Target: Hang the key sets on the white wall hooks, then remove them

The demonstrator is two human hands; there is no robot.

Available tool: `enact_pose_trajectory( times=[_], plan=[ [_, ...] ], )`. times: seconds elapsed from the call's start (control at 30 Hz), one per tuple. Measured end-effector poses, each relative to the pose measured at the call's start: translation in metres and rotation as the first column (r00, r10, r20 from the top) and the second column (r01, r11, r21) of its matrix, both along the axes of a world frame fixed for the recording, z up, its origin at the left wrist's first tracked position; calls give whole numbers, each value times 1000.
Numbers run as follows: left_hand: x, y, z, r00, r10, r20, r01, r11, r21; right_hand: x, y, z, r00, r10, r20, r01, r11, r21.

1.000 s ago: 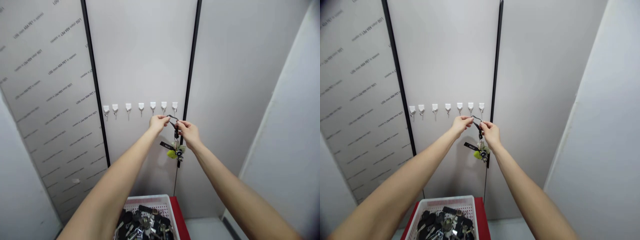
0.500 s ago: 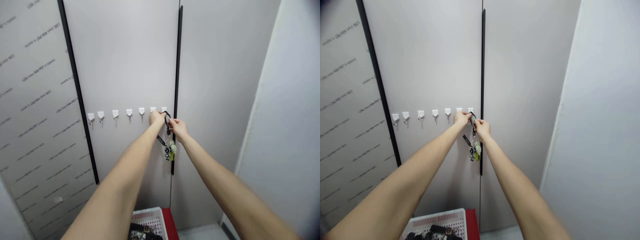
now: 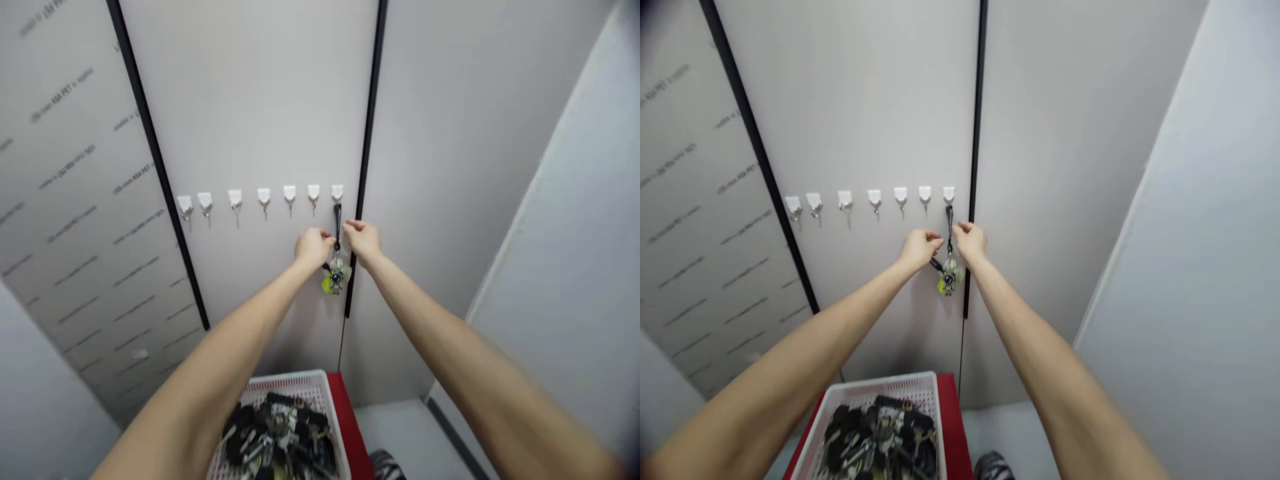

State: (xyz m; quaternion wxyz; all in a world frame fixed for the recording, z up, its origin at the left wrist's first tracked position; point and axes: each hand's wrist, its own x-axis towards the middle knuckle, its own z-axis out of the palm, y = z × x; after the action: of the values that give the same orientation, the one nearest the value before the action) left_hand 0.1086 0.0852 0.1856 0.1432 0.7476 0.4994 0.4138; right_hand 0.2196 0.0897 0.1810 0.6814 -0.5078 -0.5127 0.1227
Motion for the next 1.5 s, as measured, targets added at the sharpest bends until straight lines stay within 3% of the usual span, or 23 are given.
enact_pose_trajectory(
  times=[0.07, 0.13, 0.23, 0.33, 0.4, 0.47, 0.53, 0.67, 0.77, 0.9, 0.97, 1.1, 1.23, 1.37, 1.5],
  plan=[
    [-28, -15, -34, 996, -76, -53, 75, 997, -23, -6, -13, -14, 997, -71, 32, 69, 997, 45],
    [-59, -34, -74, 988, -127, -83, 119, 988, -103, -17, -33, -40, 990, -65, 125, 57, 996, 68],
    [-101, -66, -133, 987, -127, -99, 98, 961, -257, -46, -74, -94, 939, 159, 306, -126, 984, -125],
    [-128, -95, -180, 984, -133, -120, 86, 938, -335, -78, -113, -148, 829, 424, 364, -270, 875, -403],
    [-140, -111, -201, 974, -158, -164, 95, 935, -341, -95, -131, -177, 742, 556, 374, -331, 790, -516],
    [-148, -121, -215, 958, -167, -232, 88, 944, -317, -107, -141, -198, 678, 620, 395, -337, 740, -582],
    [-155, -128, -224, 942, -171, -287, 86, 954, -288, -113, -145, -212, 636, 634, 441, -300, 729, -615],
    [-163, -134, -233, 936, -166, -309, 84, 961, -263, -116, -148, -226, 602, 599, 528, -212, 757, -618],
    [-164, -136, -234, 938, -172, -300, 102, 966, -236, -115, -150, -230, 580, 587, 564, -196, 773, -603],
    [-162, -134, -234, 937, -224, -269, 169, 962, -214, -114, -153, -229, 478, 626, 616, -180, 756, -629],
    [-163, -132, -234, 966, -174, -190, 132, 968, -213, -113, -152, -227, 451, 632, 630, -164, 752, -638],
    [-166, -128, -233, 996, 9, 89, 14, 967, -255, -113, -149, -226, 487, 599, 635, -129, 769, -626],
    [-168, -127, -230, 942, 89, 324, 20, 948, -318, -112, -147, -223, 534, 579, 616, -102, 767, -633],
    [-168, -124, -230, 873, 178, 454, 45, 897, -439, -114, -145, -217, 582, 520, 625, -65, 796, -602],
    [-166, -118, -230, 824, 194, 531, 90, 882, -462, -118, -142, -212, 554, 540, 634, -98, 798, -595]
  ],
)
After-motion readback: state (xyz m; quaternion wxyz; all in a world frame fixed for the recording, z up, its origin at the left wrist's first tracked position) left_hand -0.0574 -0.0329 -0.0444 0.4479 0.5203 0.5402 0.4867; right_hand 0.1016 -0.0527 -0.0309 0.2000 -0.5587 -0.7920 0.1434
